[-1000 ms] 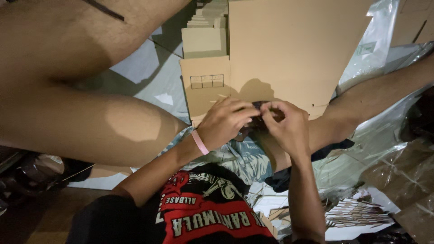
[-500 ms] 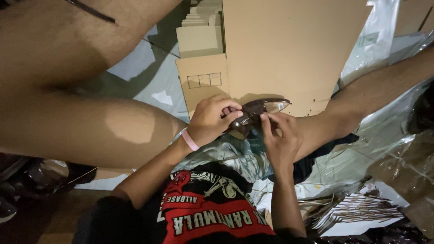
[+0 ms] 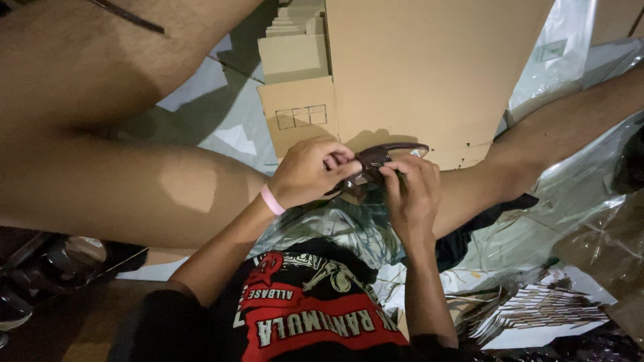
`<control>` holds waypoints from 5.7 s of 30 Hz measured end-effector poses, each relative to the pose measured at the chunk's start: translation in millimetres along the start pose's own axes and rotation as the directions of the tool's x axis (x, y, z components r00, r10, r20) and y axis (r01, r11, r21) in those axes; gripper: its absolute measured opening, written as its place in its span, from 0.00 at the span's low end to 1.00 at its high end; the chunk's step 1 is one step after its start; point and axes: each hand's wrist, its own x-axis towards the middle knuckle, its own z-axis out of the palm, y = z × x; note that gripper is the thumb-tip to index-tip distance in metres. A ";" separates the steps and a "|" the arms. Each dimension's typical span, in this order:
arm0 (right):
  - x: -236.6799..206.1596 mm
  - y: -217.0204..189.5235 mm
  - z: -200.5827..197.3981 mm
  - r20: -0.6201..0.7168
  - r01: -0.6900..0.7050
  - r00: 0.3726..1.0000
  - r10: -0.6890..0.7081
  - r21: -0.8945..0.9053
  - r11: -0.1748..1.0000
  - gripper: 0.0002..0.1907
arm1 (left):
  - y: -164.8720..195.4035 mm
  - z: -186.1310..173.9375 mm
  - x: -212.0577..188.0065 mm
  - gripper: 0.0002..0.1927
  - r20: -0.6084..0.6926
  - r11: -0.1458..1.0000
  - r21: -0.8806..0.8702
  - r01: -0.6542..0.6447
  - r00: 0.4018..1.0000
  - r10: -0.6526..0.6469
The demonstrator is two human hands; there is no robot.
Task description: The person sits on the floor and assembles brown high-heeled sandals by threading straps through buckles and adjusting them. They handle multiple sandals one at a time, occasionally placing finished pairs on a nearby pile.
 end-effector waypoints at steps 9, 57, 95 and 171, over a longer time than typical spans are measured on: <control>7.9 -2.1 -3.6 0.043 0.050 0.998 -0.050 -0.015 0.999 0.11 | -3.5 6.7 0.5 0.09 -0.063 0.993 0.092 -0.080 0.994 0.086; -56.4 58.0 38.2 0.011 -0.241 0.943 0.331 0.710 0.662 0.29 | 20.1 18.9 -26.4 0.18 -0.130 0.991 -0.100 -0.090 0.988 0.077; -10.0 34.9 35.4 -0.302 0.210 0.941 -0.155 0.158 0.965 0.15 | 15.8 10.1 22.6 0.14 -0.152 0.957 -0.291 -0.021 0.988 -0.024; 0.0 7.4 12.6 0.030 -0.146 0.988 0.149 -0.092 0.985 0.08 | -3.4 45.5 18.0 0.04 -0.448 0.973 -0.103 -0.205 0.883 0.138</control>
